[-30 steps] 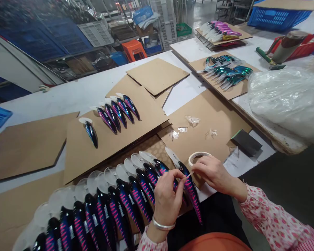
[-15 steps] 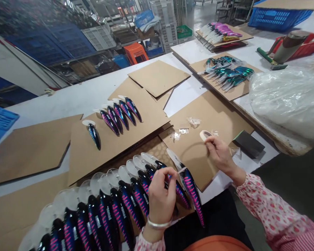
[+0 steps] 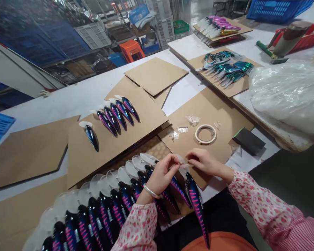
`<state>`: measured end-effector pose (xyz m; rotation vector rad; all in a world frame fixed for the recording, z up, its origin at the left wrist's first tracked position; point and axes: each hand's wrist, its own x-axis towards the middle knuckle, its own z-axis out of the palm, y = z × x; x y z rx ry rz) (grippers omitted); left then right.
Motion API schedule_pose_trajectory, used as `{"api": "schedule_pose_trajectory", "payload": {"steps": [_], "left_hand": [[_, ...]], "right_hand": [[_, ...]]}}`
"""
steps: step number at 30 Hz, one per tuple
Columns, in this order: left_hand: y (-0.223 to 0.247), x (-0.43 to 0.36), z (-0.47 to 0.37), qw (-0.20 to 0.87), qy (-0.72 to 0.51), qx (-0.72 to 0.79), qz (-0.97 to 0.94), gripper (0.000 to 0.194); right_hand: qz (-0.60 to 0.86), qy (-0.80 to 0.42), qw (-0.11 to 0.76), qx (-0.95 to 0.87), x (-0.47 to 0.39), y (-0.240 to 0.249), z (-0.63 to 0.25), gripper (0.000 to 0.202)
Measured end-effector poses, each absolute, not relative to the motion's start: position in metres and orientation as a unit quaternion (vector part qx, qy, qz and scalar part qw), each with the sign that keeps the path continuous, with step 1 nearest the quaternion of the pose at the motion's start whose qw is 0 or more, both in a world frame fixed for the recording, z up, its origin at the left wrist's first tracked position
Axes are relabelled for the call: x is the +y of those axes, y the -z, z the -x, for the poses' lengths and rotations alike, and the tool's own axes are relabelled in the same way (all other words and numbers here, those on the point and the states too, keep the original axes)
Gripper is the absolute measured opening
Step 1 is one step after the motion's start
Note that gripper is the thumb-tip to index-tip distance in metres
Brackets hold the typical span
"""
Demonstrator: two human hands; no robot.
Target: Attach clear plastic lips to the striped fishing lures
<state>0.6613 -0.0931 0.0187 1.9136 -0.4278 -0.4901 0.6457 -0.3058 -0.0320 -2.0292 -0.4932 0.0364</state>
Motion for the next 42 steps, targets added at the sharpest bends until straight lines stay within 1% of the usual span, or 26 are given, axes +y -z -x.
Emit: {"api": "schedule_pose_trajectory", "payload": {"steps": [3,6,8,11,16,20,27,31,32,35,39,42], "left_hand": [[-0.022,-0.089,-0.656,0.508,0.231,-0.211,-0.803,0.006],[-0.024,-0.088,-0.653,0.456,0.225,-0.241,-0.827,0.003],[-0.024,-0.089,-0.651,0.44,0.214,-0.25,-0.835,0.003],[-0.021,-0.092,-0.647,0.423,0.182,-0.248,-0.853,0.005],[-0.009,-0.097,-0.644,0.359,0.074,-0.233,-0.901,0.006],[-0.002,-0.099,-0.644,0.325,0.04,-0.229,-0.917,0.007],[0.0,-0.103,-0.644,0.26,-0.002,-0.228,-0.938,0.01],[-0.004,-0.106,-0.64,0.203,-0.035,-0.218,-0.954,0.009],[-0.005,-0.107,-0.639,0.19,-0.046,-0.209,-0.958,0.012],[-0.007,-0.106,-0.639,0.19,-0.053,-0.2,-0.96,0.021],[-0.006,-0.106,-0.64,0.2,-0.037,-0.216,-0.955,0.021],[-0.003,-0.106,-0.638,0.185,-0.053,-0.222,-0.956,0.019]], "right_hand": [[0.841,-0.051,0.476,-0.251,-0.298,0.029,-0.652,0.013],[0.841,-0.072,0.451,-0.29,-0.293,0.027,-0.658,0.011],[0.84,-0.073,0.446,-0.3,-0.292,0.026,-0.66,0.01],[0.833,-0.068,0.461,-0.298,-0.29,0.027,-0.66,0.013],[0.816,-0.085,0.519,-0.24,-0.288,0.027,-0.657,0.012],[0.802,-0.088,0.545,-0.227,-0.288,0.024,-0.656,0.011],[0.796,-0.088,0.553,-0.229,-0.288,0.023,-0.653,0.005],[0.803,-0.056,0.555,-0.21,-0.282,0.029,-0.647,0.012],[0.807,-0.044,0.551,-0.205,-0.281,0.03,-0.645,0.013],[0.808,-0.026,0.553,-0.201,-0.278,0.033,-0.641,0.014],[0.799,-0.027,0.559,-0.221,-0.281,0.033,-0.641,0.013],[0.811,-0.01,0.521,-0.265,-0.283,0.034,-0.642,0.01]]}}
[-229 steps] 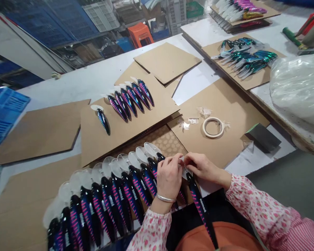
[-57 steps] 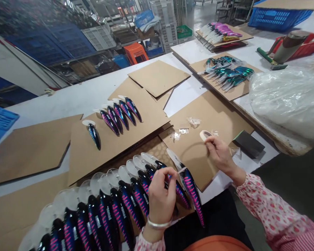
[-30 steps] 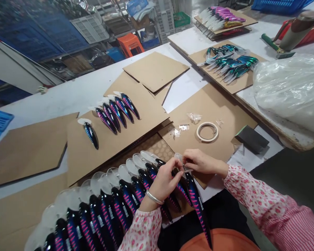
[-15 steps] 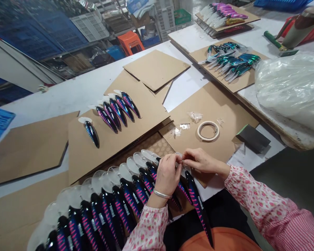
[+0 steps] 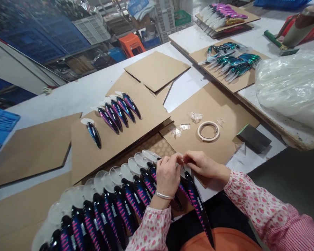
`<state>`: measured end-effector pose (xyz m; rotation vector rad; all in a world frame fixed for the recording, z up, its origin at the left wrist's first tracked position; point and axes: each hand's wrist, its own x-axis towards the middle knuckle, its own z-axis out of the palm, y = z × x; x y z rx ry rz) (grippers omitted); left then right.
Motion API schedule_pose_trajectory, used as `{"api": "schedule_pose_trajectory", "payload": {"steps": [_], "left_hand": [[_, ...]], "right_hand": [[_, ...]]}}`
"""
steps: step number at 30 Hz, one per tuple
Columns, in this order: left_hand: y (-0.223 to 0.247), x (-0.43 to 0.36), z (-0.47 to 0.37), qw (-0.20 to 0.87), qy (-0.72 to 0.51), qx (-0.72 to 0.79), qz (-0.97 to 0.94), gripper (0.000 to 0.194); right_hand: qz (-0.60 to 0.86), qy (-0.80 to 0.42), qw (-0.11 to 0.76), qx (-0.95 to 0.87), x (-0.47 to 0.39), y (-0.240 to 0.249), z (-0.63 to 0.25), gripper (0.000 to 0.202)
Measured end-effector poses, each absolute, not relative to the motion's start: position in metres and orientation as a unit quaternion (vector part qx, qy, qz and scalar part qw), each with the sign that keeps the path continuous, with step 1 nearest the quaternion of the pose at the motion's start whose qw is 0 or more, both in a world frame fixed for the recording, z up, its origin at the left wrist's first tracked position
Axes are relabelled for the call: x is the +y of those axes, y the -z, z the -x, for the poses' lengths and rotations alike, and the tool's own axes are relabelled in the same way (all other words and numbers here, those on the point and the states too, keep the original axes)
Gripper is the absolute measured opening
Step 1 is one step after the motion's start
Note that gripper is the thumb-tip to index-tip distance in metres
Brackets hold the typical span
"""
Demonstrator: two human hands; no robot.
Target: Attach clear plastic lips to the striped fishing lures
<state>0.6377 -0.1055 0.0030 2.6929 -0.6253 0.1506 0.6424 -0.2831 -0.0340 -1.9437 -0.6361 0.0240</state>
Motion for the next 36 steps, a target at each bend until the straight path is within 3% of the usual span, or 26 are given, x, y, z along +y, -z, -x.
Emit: {"api": "schedule_pose_trajectory", "payload": {"steps": [5,10,16,26,31,36], "left_hand": [[0.008,-0.103,-0.632,0.219,-0.099,-0.215,-0.947,0.018],[0.013,-0.103,-0.63,0.227,-0.143,-0.215,-0.939,0.011],[0.015,-0.101,-0.628,0.231,-0.162,-0.225,-0.933,0.006],[0.017,-0.097,-0.626,0.255,-0.155,-0.223,-0.928,0.003],[0.008,-0.095,-0.629,0.241,-0.094,-0.241,-0.935,0.035],[0.001,-0.094,-0.635,0.17,-0.052,-0.261,-0.949,0.028]], "right_hand": [[0.849,0.075,0.429,-0.3,-0.273,0.042,-0.637,0.017],[0.861,0.127,0.451,-0.198,-0.265,0.046,-0.627,0.012],[0.837,0.087,0.518,-0.152,-0.27,0.043,-0.623,0.01],[0.862,0.121,0.45,-0.2,-0.263,0.049,-0.622,0.018],[0.878,0.158,0.381,-0.243,-0.262,0.05,-0.621,0.023],[0.864,0.14,0.438,-0.206,-0.262,0.052,-0.621,0.016]]}}
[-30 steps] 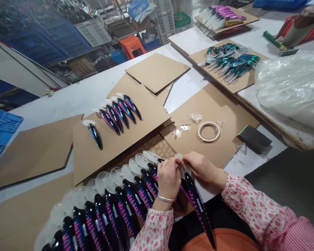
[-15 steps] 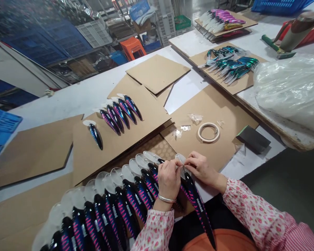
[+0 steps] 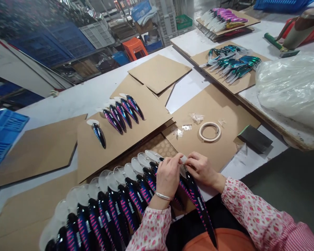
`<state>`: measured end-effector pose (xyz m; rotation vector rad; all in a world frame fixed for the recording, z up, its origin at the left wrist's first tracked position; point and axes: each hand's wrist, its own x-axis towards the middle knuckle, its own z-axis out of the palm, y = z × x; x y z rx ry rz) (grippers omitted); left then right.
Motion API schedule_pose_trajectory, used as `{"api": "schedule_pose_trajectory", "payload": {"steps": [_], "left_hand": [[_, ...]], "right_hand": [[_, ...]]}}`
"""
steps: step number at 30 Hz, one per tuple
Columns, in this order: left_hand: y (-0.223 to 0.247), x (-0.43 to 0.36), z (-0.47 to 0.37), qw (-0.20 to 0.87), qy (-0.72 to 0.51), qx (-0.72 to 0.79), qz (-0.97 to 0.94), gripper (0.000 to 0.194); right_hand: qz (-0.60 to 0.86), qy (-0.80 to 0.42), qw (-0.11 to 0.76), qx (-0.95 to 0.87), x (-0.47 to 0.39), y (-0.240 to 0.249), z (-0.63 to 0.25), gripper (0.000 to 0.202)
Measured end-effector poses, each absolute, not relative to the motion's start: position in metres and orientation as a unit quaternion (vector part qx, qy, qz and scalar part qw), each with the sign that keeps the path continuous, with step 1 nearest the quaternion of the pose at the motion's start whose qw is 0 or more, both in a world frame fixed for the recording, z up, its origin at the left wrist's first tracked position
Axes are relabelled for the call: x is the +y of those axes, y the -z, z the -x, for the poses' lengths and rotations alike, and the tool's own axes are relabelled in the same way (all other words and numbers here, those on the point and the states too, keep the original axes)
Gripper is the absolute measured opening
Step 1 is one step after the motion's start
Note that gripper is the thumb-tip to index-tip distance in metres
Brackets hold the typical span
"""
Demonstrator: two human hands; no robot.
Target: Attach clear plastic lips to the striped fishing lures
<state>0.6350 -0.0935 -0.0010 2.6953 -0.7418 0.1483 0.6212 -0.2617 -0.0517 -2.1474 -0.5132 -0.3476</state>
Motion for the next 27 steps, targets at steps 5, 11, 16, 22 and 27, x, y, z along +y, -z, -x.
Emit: {"api": "schedule_pose_trajectory", "payload": {"steps": [5,11,16,22,27], "left_hand": [[-0.0001,-0.0937,-0.6323,0.163,-0.055,-0.24,-0.955,0.011],[-0.0019,-0.0941,-0.6304,0.242,-0.04,-0.207,-0.947,0.036],[-0.0035,-0.0924,-0.6349,0.228,-0.005,-0.205,-0.952,0.039],[-0.0029,-0.0955,-0.6382,0.138,-0.045,-0.217,-0.965,0.02],[-0.0045,-0.0991,-0.6357,0.068,-0.079,-0.262,-0.96,0.011]], "right_hand": [[0.849,0.101,0.501,-0.132,-0.261,0.0458,-0.6209,0.009],[0.847,0.094,0.509,-0.12,-0.2609,0.0438,-0.6215,0.009],[0.849,0.098,0.505,-0.123,-0.2592,0.0436,-0.6206,0.01],[0.849,0.109,0.5,-0.131,-0.2575,0.0454,-0.6201,0.009],[0.856,0.107,0.491,-0.12,-0.2563,0.0449,-0.62,0.008]]}}
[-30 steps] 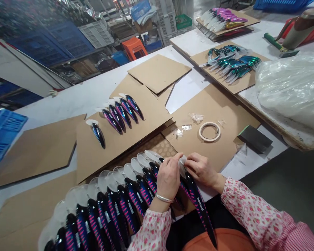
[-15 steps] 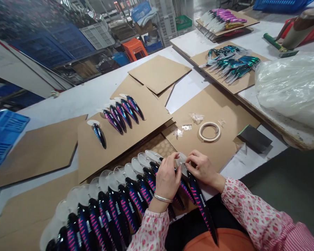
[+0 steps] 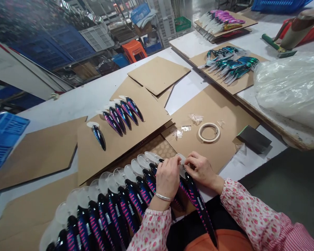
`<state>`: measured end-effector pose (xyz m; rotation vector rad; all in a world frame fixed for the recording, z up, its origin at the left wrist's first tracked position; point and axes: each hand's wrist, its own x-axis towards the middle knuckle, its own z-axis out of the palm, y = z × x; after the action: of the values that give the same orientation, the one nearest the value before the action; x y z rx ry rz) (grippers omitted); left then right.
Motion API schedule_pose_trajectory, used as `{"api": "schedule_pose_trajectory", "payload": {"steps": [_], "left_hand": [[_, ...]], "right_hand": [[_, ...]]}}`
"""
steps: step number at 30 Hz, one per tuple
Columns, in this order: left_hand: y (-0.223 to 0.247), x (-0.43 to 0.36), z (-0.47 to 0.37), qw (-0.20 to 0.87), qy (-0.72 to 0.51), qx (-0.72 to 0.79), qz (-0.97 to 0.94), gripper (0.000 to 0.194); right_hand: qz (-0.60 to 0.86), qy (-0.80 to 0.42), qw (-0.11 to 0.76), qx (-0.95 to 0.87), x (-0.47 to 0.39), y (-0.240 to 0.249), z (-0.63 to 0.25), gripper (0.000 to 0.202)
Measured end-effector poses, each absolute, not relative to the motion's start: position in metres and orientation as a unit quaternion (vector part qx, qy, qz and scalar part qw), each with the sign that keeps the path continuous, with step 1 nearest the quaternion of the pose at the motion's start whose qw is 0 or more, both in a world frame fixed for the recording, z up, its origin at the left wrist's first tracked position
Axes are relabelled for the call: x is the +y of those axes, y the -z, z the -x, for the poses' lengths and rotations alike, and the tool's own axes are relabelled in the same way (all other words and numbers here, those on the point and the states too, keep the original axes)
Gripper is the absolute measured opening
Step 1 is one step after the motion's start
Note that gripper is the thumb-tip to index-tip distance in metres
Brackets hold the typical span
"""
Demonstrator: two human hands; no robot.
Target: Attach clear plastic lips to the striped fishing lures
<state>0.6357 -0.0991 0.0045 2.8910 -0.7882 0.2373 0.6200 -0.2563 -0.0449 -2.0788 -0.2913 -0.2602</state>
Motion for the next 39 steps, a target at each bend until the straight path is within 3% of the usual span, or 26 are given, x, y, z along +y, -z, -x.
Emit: {"api": "schedule_pose_trajectory", "payload": {"steps": [5,15,19,29,30,34,37,39], "left_hand": [[-0.002,-0.102,-0.63,0.064,-0.067,-0.258,-0.962,0.011],[0.002,-0.096,-0.63,0.312,0.011,-0.131,-0.941,0.015],[0.001,-0.094,-0.633,0.295,0.021,-0.118,-0.948,0.031],[0.004,-0.099,-0.636,0.253,-0.008,-0.127,-0.959,0.022],[0.005,-0.099,-0.637,0.249,-0.012,-0.131,-0.96,0.02],[0.005,-0.101,-0.635,0.261,-0.035,-0.162,-0.951,0.015],[0.001,-0.105,-0.621,0.346,-0.101,-0.13,-0.924,0.04],[-0.001,-0.109,-0.602,0.47,-0.093,-0.053,-0.876,0.062]], "right_hand": [[0.865,0.103,0.481,-0.098,-0.253,0.043,-0.62,0.008],[0.878,0.078,0.464,-0.088,-0.251,0.04,-0.623,0.009],[0.887,0.067,0.448,-0.086,-0.251,0.041,-0.623,0.008],[0.885,0.042,0.447,-0.124,-0.261,0.03,-0.604,0.007],[0.881,0.02,0.454,-0.129,-0.264,0.027,-0.594,0.01],[0.846,-0.063,0.508,-0.147,-0.271,0.025,-0.552,0.063],[0.789,-0.057,0.604,-0.097,-0.271,0.026,-0.54,0.068],[0.748,-0.031,0.66,-0.064,-0.269,0.019,-0.542,0.065]]}}
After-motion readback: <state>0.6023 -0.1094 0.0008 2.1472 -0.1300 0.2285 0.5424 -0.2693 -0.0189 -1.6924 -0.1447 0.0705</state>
